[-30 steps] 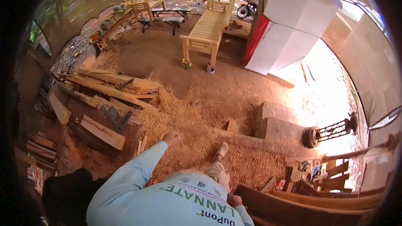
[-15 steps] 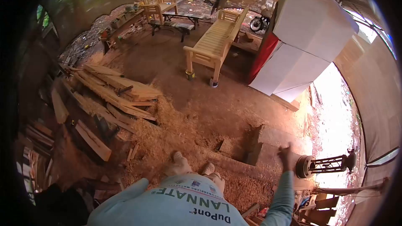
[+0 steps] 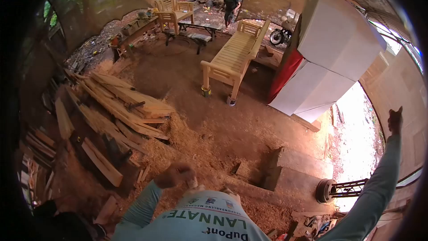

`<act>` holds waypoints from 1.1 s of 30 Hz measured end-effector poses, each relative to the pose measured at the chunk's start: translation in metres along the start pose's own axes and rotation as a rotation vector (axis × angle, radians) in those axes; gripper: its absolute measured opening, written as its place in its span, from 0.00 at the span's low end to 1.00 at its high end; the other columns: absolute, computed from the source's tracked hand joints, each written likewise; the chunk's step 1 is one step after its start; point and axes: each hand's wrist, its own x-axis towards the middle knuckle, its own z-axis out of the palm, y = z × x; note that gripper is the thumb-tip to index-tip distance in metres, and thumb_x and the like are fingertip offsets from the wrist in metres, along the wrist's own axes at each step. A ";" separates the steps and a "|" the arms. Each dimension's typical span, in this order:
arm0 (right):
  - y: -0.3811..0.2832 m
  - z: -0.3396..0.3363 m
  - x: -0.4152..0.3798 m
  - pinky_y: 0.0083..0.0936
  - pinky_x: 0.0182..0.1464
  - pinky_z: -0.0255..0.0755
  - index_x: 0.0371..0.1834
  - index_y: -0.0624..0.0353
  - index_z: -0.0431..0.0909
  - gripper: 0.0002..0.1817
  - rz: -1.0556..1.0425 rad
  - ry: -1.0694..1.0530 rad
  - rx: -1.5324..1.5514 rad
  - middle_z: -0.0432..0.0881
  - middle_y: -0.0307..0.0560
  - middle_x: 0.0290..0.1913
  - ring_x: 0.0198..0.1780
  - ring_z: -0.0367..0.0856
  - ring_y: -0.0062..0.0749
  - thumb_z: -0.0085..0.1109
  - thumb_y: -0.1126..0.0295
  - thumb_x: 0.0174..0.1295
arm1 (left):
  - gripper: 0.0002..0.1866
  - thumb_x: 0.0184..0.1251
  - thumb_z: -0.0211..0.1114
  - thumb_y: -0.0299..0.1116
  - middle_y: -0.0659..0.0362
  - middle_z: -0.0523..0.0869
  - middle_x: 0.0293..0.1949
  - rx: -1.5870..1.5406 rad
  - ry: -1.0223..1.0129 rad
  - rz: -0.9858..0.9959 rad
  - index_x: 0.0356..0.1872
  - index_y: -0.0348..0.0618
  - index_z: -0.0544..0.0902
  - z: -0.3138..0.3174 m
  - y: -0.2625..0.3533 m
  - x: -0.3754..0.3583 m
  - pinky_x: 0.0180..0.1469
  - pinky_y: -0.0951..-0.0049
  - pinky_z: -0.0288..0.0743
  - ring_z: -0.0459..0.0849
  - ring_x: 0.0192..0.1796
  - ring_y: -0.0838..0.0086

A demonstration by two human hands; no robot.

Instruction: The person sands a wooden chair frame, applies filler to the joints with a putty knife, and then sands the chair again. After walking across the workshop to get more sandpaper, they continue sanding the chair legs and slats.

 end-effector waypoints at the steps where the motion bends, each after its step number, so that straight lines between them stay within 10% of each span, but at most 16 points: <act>1: -0.011 -0.009 0.009 0.30 0.23 0.75 0.76 0.59 0.51 0.38 -0.006 0.007 -0.010 0.77 0.37 0.18 0.18 0.75 0.26 0.63 0.62 0.70 | 0.13 0.77 0.68 0.39 0.56 0.87 0.36 -0.070 -0.160 0.148 0.42 0.37 0.88 0.003 0.036 0.006 0.43 0.65 0.77 0.86 0.39 0.69; 4: -0.037 -0.026 0.028 0.30 0.22 0.74 0.72 0.59 0.54 0.35 -0.012 0.013 -0.028 0.75 0.37 0.18 0.17 0.72 0.26 0.62 0.62 0.70 | 0.12 0.74 0.71 0.38 0.53 0.87 0.40 -0.166 -0.717 0.393 0.46 0.38 0.90 0.014 0.163 0.016 0.46 0.63 0.78 0.87 0.43 0.64; 9: -0.065 -0.038 0.053 0.29 0.21 0.72 0.67 0.59 0.57 0.29 -0.019 0.013 -0.026 0.72 0.36 0.16 0.15 0.68 0.26 0.60 0.62 0.70 | 0.27 0.73 0.67 0.55 0.47 0.85 0.43 -0.269 -1.032 0.487 0.50 0.36 0.89 0.040 0.209 0.028 0.44 0.59 0.77 0.83 0.42 0.57; 28: -0.026 -0.030 0.095 0.28 0.15 0.67 0.48 0.58 0.71 0.12 -0.083 -0.196 0.058 0.61 0.35 0.11 0.07 0.53 0.25 0.54 0.61 0.72 | 0.21 0.72 0.68 0.46 0.51 0.77 0.28 -0.453 -0.892 0.654 0.38 0.33 0.87 0.048 0.216 0.044 0.33 0.59 0.69 0.78 0.31 0.57; 33: -0.090 0.014 0.007 0.31 0.16 0.67 0.69 0.61 0.69 0.25 0.028 0.046 -0.043 0.61 0.37 0.11 0.07 0.56 0.27 0.56 0.61 0.72 | 0.21 0.71 0.68 0.47 0.49 0.81 0.34 -0.123 -1.244 0.548 0.41 0.33 0.88 0.033 0.193 0.053 0.38 0.59 0.73 0.81 0.36 0.55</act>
